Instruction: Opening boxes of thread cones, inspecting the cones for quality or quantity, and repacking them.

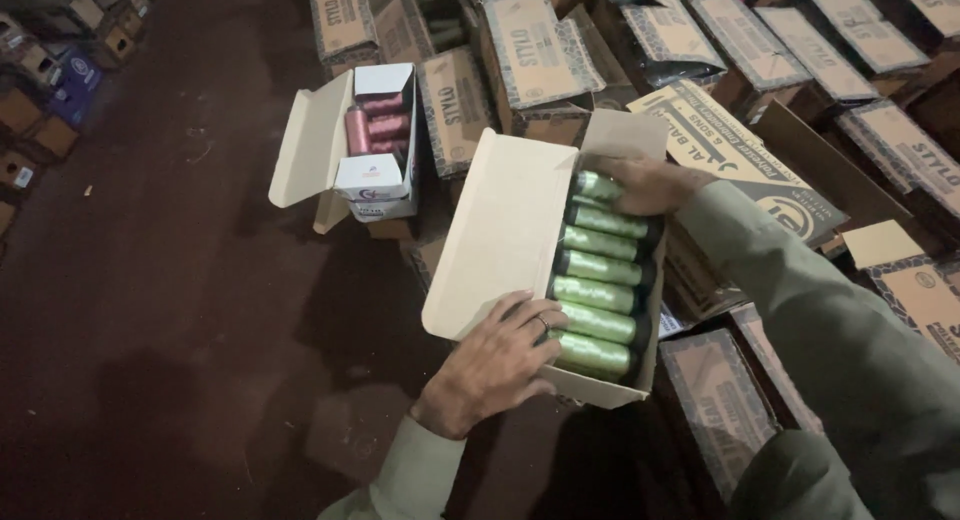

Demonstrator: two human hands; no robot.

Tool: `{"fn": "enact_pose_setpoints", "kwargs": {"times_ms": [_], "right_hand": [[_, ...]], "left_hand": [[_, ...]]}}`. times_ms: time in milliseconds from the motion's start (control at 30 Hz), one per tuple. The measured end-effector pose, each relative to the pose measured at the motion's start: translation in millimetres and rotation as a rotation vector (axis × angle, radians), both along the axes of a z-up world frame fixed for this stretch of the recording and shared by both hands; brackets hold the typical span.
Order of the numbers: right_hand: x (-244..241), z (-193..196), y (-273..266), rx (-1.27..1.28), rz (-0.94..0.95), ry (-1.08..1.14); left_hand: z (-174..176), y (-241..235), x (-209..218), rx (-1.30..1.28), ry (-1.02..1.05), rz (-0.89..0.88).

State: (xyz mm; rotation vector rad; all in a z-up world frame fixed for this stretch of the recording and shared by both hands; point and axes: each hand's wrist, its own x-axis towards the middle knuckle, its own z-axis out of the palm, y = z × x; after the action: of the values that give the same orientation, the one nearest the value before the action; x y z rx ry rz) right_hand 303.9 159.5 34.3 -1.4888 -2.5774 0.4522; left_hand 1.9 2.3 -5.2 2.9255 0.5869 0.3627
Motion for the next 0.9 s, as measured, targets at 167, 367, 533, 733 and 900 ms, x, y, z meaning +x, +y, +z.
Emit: {"fn": "enact_pose_setpoints", "kwargs": {"times_ms": [167, 367, 533, 733, 900], "right_hand": [[38.8, -48.6, 33.7, -0.004, 0.01, 0.045], [44.7, -89.5, 41.1, 0.222, -0.105, -0.216], [28.4, -62.0, 26.5, 0.179, -0.171, -0.444], [-3.0, -49.0, -32.6, 0.571, -0.139, -0.25], [-7.3, -47.2, -50.3, 0.15, -0.321, -0.472]], "left_hand": [[-9.3, 8.1, 0.2, 0.016, -0.015, -0.036], [-11.7, 8.2, 0.8, -0.017, -0.03, -0.031], [-11.7, 9.7, 0.2, -0.005, -0.085, -0.043], [-18.3, 10.5, -2.6, 0.01, -0.18, -0.056], [-18.5, 7.5, 4.3, 0.072, -0.197, -0.072]]}}
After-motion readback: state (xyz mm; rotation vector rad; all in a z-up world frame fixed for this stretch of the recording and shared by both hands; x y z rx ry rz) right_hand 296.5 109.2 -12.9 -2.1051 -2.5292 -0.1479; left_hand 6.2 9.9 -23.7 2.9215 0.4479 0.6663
